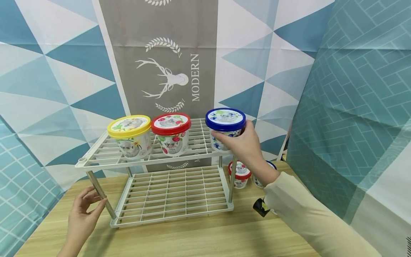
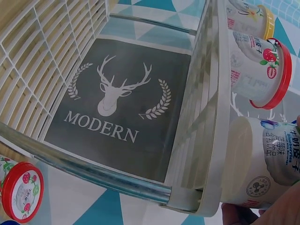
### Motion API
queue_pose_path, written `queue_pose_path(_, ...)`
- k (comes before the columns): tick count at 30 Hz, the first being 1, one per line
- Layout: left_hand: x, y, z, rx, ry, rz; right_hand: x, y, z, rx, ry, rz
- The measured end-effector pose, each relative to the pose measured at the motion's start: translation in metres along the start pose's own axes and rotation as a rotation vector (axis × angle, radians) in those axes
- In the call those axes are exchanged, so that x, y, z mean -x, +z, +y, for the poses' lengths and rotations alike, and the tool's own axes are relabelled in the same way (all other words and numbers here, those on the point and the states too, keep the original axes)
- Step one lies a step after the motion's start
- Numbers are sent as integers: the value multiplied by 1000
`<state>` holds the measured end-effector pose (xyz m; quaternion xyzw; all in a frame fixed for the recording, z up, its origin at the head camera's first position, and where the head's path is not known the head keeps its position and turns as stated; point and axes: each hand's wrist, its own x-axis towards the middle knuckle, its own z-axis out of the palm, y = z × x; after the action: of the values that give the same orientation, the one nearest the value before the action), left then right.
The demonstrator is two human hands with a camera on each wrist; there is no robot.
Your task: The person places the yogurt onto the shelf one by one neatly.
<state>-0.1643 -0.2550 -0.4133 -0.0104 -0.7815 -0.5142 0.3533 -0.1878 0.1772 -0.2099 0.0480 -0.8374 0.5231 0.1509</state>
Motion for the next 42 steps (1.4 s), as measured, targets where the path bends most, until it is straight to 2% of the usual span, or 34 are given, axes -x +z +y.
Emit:
queue_pose_path(20, 1, 0, -2, -15, -13, -1, -5, 12, -2, -31, -34, -7)
queue_pose_path(42, 2, 0, 3, -23, -17, -8, -8, 19, -3, -25, -15, -3)
